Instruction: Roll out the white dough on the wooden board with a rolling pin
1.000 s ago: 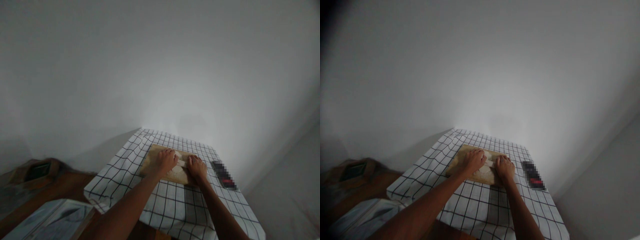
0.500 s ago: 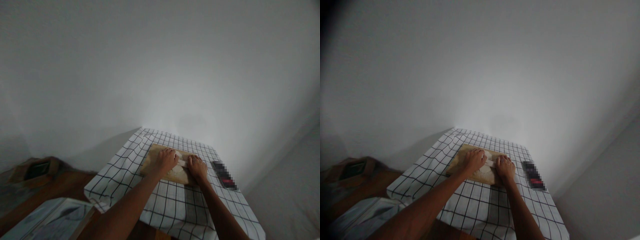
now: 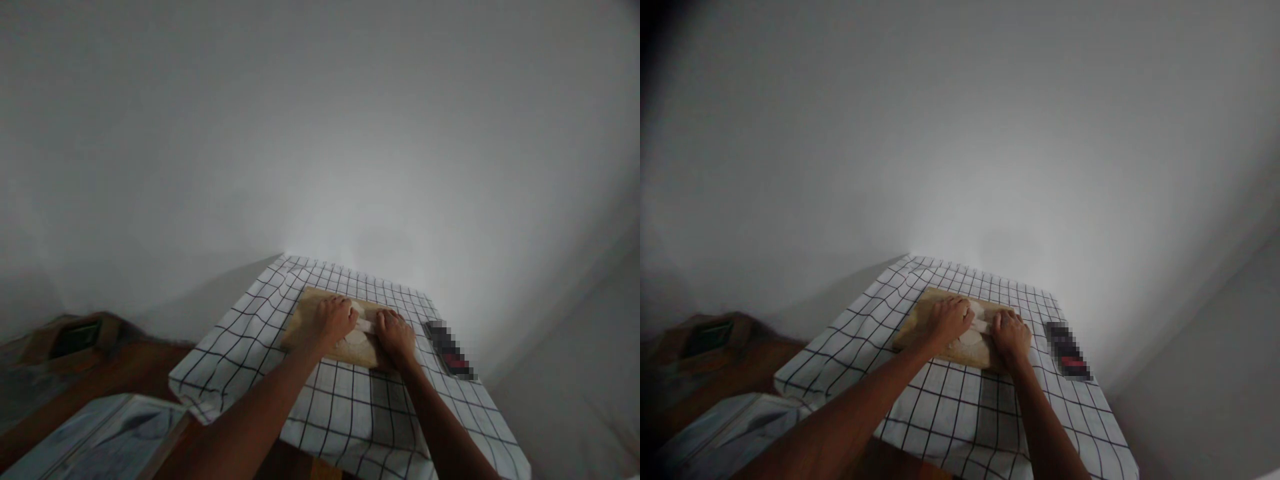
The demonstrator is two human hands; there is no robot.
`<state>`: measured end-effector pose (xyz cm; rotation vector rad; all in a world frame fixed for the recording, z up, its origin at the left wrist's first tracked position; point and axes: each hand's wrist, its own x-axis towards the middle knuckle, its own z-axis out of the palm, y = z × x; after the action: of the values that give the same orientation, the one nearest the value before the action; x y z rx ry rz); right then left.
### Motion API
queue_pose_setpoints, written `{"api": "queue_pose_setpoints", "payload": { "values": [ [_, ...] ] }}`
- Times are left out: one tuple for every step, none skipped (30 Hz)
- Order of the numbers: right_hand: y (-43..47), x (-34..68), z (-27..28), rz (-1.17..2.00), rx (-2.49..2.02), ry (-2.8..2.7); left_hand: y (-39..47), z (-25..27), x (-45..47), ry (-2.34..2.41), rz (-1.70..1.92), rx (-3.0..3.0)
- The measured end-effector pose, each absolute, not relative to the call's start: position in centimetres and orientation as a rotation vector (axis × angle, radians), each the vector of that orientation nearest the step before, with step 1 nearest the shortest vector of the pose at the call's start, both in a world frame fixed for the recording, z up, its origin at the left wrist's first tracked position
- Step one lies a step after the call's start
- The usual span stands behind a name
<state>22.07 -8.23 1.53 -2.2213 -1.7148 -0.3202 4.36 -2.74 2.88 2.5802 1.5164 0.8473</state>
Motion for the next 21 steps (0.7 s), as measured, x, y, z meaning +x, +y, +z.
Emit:
{"api": "queue_pose_setpoints", "payload": {
  "values": [
    [-8.22, 22.09, 1.5, -0.326, -2.219, -1.722, -2.71, 2.86, 4.33, 1.512, 0.846, 2.584],
    [-8.21, 22.1, 1.48, -0.332, -2.216, -1.73, -2.7, 2.85, 4.29, 1.509, 0.845, 2.588],
    [-8.21, 22.11, 1.47, -0.336, -2.215, -1.733, -2.7, 2.86, 4.25, 1.505, 0.847, 2.592],
    [-8.21, 22.12, 1.47, -0.338, -2.216, -1.731, -2.71, 2.88, 4.2, 1.5, 0.847, 2.598],
    [-8.21, 22.12, 1.47, -0.337, -2.217, -1.729, -2.73, 2.9, 4.17, 1.494, 0.847, 2.604],
    [-8.22, 22.11, 1.47, -0.336, -2.218, -1.727, -2.75, 2.92, 4.15, 1.492, 0.848, 2.608],
    [-8.22, 22.12, 1.47, -0.336, -2.219, -1.728, -2.77, 2.94, 4.14, 1.493, 0.848, 2.608],
    [-8.21, 22.12, 1.46, -0.34, -2.217, -1.731, -2.79, 2.95, 4.15, 1.498, 0.845, 2.601],
    [-8.21, 22.13, 1.43, -0.345, -2.216, -1.732, -2.81, 2.96, 4.18, 1.503, 0.84, 2.591],
    [-8.19, 22.15, 1.4, -0.349, -2.216, -1.729, -2.82, 2.98, 4.21, 1.508, 0.836, 2.58],
    [-8.18, 22.17, 1.36, -0.352, -2.216, -1.723, -2.83, 2.99, 4.24, 1.512, 0.833, 2.571],
    [-8.16, 22.19, 1.33, -0.352, -2.216, -1.718, -2.85, 3.02, 4.27, 1.515, 0.833, 2.567],
    [-8.13, 22.21, 1.29, -0.35, -2.215, -1.714, -2.86, 3.05, 4.28, 1.516, 0.837, 2.571],
    [-8.11, 22.22, 1.27, -0.349, -2.212, -1.714, -2.87, 3.08, 4.28, 1.516, 0.842, 2.578],
    [-8.1, 22.23, 1.26, -0.347, -2.208, -1.717, -2.89, 3.12, 4.26, 1.516, 0.845, 2.584],
    [-8.09, 22.23, 1.26, -0.345, -2.207, -1.719, -2.9, 3.15, 4.24, 1.515, 0.845, 2.588],
    [-8.09, 22.22, 1.28, -0.343, -2.208, -1.72, -2.92, 3.18, 4.21, 1.514, 0.845, 2.589],
    [-8.09, 22.21, 1.3, -0.34, -2.21, -1.72, -2.93, 3.19, 4.19, 1.513, 0.841, 2.587],
    [-8.1, 22.2, 1.33, -0.336, -2.214, -1.72, -2.93, 3.19, 4.17, 1.516, 0.837, 2.581],
    [-8.12, 22.17, 1.35, -0.333, -2.219, -1.719, -2.92, 3.17, 4.16, 1.519, 0.835, 2.576],
    [-8.14, 22.15, 1.37, -0.332, -2.225, -1.717, -2.9, 3.14, 4.15, 1.515, 0.833, 2.575]
  ]
}}
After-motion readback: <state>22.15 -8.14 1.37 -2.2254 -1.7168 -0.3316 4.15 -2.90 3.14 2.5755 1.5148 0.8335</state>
